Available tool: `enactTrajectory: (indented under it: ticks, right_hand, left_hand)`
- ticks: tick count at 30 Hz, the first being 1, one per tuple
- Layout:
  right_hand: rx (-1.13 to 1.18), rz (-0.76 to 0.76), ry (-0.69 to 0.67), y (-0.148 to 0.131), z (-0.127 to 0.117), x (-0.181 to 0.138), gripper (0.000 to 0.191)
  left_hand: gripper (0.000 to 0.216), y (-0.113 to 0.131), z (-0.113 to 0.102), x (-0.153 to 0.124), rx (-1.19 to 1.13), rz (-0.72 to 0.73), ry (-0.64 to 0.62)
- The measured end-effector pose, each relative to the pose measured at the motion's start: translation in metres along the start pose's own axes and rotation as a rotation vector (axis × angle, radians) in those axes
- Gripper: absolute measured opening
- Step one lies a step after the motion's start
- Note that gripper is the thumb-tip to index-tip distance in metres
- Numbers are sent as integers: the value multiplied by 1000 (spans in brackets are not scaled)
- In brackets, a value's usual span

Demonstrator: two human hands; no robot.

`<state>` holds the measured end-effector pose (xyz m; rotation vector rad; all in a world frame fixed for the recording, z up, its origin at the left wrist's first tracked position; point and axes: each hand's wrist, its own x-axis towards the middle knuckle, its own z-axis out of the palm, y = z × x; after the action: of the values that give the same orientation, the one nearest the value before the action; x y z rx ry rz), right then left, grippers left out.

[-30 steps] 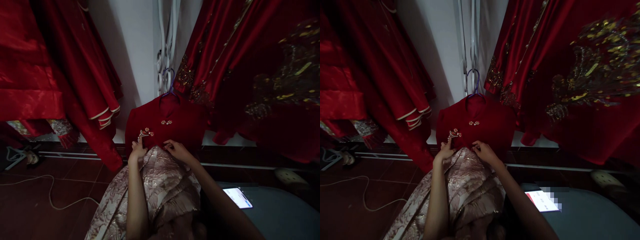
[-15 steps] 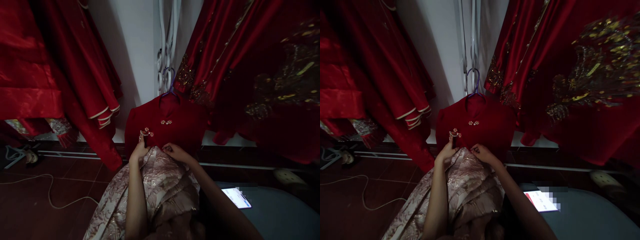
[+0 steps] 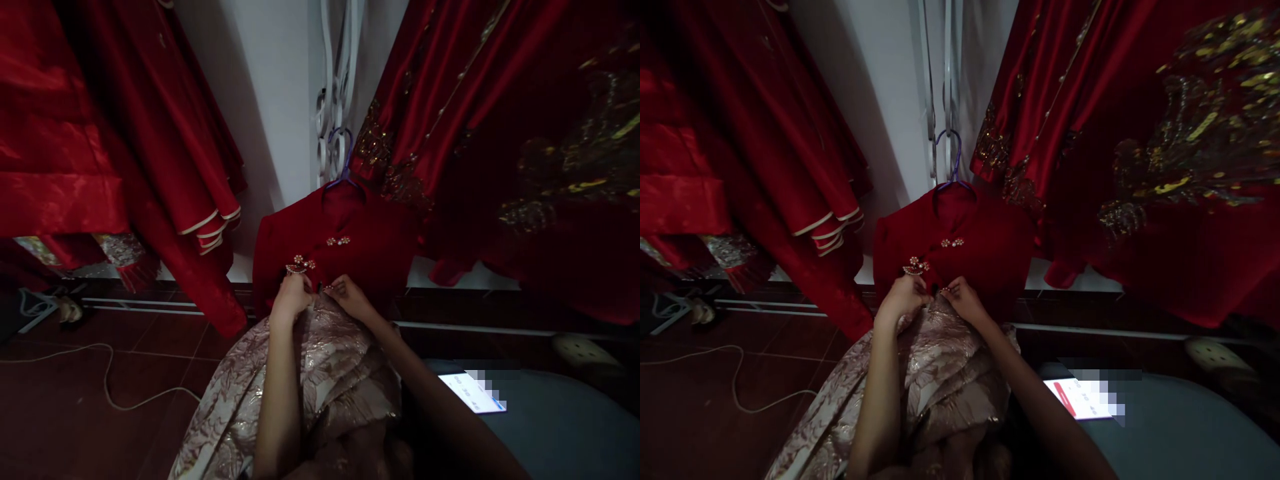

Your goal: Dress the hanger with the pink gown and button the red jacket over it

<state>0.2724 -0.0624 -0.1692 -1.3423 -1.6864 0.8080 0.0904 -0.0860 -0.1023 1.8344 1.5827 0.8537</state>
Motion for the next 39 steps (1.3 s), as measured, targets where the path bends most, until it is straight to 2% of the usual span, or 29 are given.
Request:
enactTrajectory:
  ticks: [2,3,6,10,13,16,19,26,39]
  right_hand:
    - [4,25,25,2,0,1,19]
    - [9,37,25,3,-1,1,20]
    - [46,48,-15,4,-5,4,22]
    - [107,61,-54,-4,-22,6,23]
    - [187,53,-170,-22,-43,3,27]
    - [199,31,-335,-43,-58,-4,31]
    - [144,20,-382,-54,-56,-10,30]
    - [-12,-66,-241,-48,-26,-12,17]
    - [-116,-103,-157,-52,-20,-15,10]
  left_hand:
    - [25,-9,9,2,-67,44,-253]
    - [27,-14,12,4,-94,57,-306]
    - [32,-24,14,6,-156,36,-308]
    - [39,-26,9,6,-301,-73,-292]
    - [31,-26,8,6,-468,-104,-406]
    - [26,-27,11,8,-541,-58,-484]
    - [25,-26,11,10,-548,-22,-493]
    - [15,-25,10,9,-506,-46,-458]
    - [16,-27,17,13,-497,-53,-391]
